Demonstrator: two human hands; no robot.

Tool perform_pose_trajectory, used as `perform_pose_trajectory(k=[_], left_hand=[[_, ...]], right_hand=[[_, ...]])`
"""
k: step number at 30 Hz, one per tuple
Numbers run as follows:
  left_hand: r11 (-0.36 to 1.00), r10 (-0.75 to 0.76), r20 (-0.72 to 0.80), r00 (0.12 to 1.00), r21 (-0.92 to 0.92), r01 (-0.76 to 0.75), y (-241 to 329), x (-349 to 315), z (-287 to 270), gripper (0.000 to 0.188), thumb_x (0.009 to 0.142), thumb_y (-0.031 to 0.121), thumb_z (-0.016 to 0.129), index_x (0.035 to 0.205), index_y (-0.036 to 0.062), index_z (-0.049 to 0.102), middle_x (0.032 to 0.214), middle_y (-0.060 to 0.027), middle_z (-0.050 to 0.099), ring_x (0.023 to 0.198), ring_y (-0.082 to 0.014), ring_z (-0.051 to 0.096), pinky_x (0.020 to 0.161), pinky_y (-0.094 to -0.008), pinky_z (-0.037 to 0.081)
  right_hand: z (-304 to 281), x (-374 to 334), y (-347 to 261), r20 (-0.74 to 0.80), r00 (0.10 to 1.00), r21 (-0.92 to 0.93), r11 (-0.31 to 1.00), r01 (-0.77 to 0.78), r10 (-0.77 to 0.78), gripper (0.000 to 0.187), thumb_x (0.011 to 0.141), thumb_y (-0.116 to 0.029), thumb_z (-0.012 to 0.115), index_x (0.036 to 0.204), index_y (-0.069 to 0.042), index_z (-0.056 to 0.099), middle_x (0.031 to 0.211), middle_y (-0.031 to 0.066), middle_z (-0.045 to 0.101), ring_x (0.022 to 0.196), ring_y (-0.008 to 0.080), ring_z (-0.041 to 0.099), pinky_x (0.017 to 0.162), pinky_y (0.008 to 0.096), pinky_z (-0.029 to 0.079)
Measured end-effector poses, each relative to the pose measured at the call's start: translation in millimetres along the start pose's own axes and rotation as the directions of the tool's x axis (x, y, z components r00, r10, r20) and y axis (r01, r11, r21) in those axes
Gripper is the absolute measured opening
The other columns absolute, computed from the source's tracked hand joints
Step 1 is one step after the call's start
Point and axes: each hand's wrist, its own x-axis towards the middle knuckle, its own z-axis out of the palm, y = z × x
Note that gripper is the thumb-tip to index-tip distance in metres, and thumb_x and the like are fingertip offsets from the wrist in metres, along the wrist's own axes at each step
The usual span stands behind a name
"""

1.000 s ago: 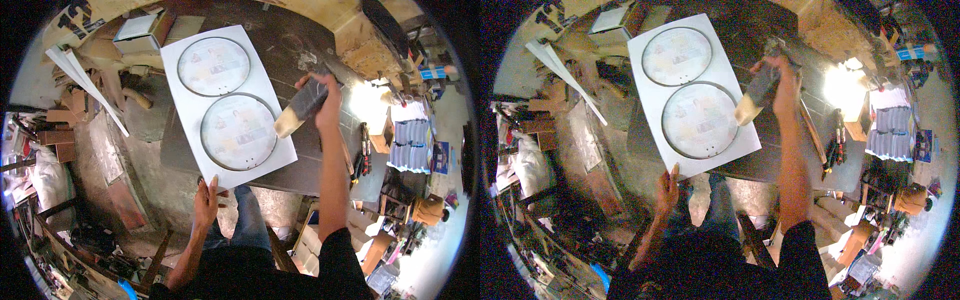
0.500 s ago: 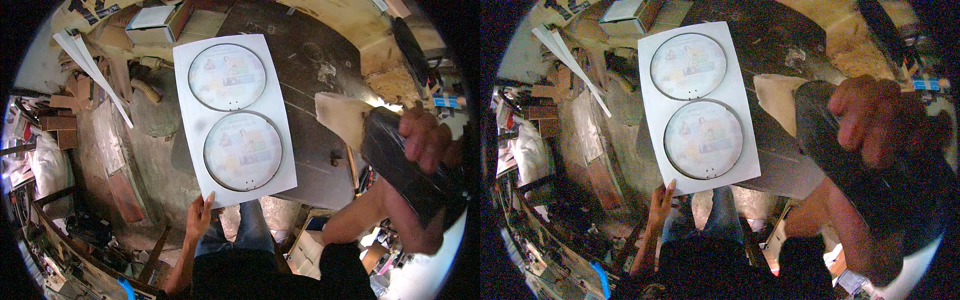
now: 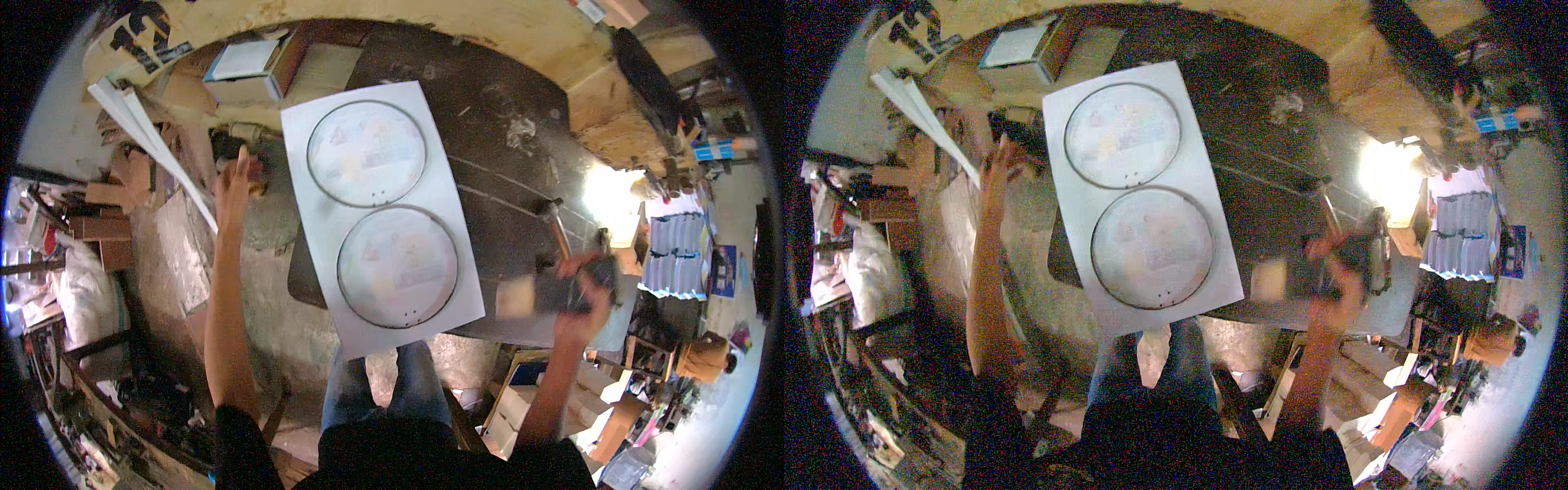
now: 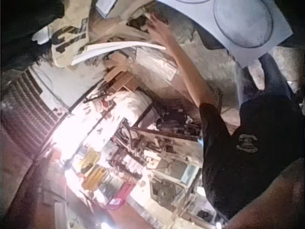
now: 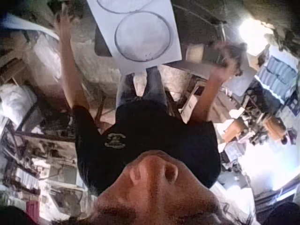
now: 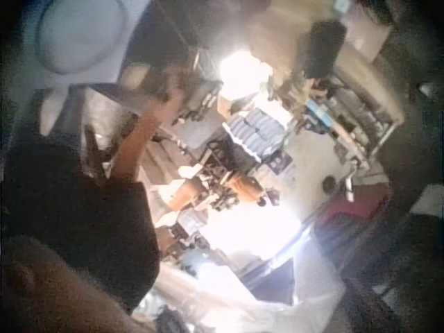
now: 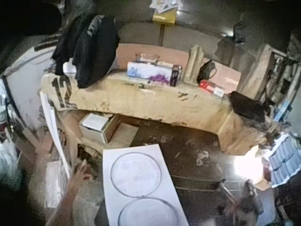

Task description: The person assembles a drum head by placing a circular frame over a white membrane, applying adhesive with a brush, hammering the frame into place, and trimming excess material with a pair of pliers.

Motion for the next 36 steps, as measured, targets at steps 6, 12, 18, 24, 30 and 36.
perform_pose_trajectory(k=[6, 12, 18, 24, 30, 36], left_hand=[[0.872, -0.269, 0.358, 0.894, -0.303, 0.383, -40, 119, 87, 0.056, 0.097, 0.054, 0.051, 0.126, 0.0059, 0.059, 0.122, -0.0072, 0.063, 0.108, -0.0216, 0.06, 0.093, -0.0335, 0.048], [0.95, -0.097, 0.182, 0.978, -0.276, 0.146, -64, 69, 55, 0.048, 0.102, 0.038, 0.047, 0.13, -0.0011, 0.054, 0.12, -0.0076, 0.063, 0.109, -0.021, 0.058, 0.097, -0.0353, 0.045], [0.652, -0.305, 0.009, 0.952, -0.727, 0.216, -78, -139, -87, 0.049, 0.101, 0.03, 0.054, 0.134, -0.0053, 0.049, 0.128, -0.0152, 0.058, 0.119, -0.0258, 0.056, 0.1, -0.0403, 0.049], [0.536, -0.725, -0.265, 0.636, -0.797, 0.279, 1, -327, -77, 0.066, 0.095, 0.064, 0.045, 0.109, 0.0023, 0.066, 0.076, -0.0037, 0.066, 0.048, -0.0111, 0.048, 0.041, -0.0272, 0.043], [-0.036, -0.246, 0.5, 0.83, -0.861, 0.507, -146, -457, -137, 0.09, 0.084, 0.084, 0.041, 0.11, -0.0002, 0.062, 0.092, -0.011, 0.062, 0.077, -0.0211, 0.058, 0.067, -0.0347, 0.048], [0.728, -0.474, -0.128, 0.871, -0.613, 0.306, -57, -442, -68, 0.079, 0.097, 0.063, 0.038, 0.131, -0.0068, 0.054, 0.13, -0.0178, 0.059, 0.121, -0.0312, 0.055, 0.107, -0.0435, 0.038]], right_hand=[[1, -110, 45, -0.139, 0.956, 0.11, 0.964, -0.243, 0.257, 0.026, 0.082, -0.004, 0.056, 0.108, -0.002, 0.054, 0.102, 0.0092, 0.054, 0.091, 0.0228, 0.056, 0.092, 0.0434, 0.043], [-29, -77, 103, -0.091, 0.944, 0.44, 0.863, -0.249, 0.319, 0.056, 0.084, -0.005, 0.062, 0.137, -0.004, 0.045, 0.125, 0.0146, 0.054, 0.128, 0.0209, 0.048, 0.109, 0.0376, 0.041], [44, 22, 41, -0.101, 0.977, -0.161, 0.972, 0.172, -0.19, 0.052, 0.074, 0.001, 0.074, 0.12, -0.007, 0.052, 0.107, 0.0071, 0.061, 0.098, 0.0148, 0.058, 0.087, 0.0319, 0.051], [59, 31, 46, -0.083, 0.993, -0.033, 0.997, 0.076, -0.078, 0.041, 0.071, 0.002, 0.077, 0.107, -0.006, 0.06, 0.099, 0.0052, 0.064, 0.093, 0.0163, 0.059, 0.086, 0.0326, 0.049], [58, 45, 45, 0.124, 0.989, -0.062, 0.994, 0.087, -0.079, 0.024, 0.075, -0.001, 0.062, 0.099, -0.001, 0.06, 0.097, 0.0073, 0.062, 0.092, 0.0149, 0.058, 0.085, 0.0282, 0.047], [56, 29, 53, 0.166, 0.976, -0.142, 0.976, 0.166, -0.142, 0.033, 0.075, 0.0, 0.065, 0.107, -0.003, 0.058, 0.098, 0.0046, 0.062, 0.093, 0.0166, 0.058, 0.087, 0.031, 0.046]])
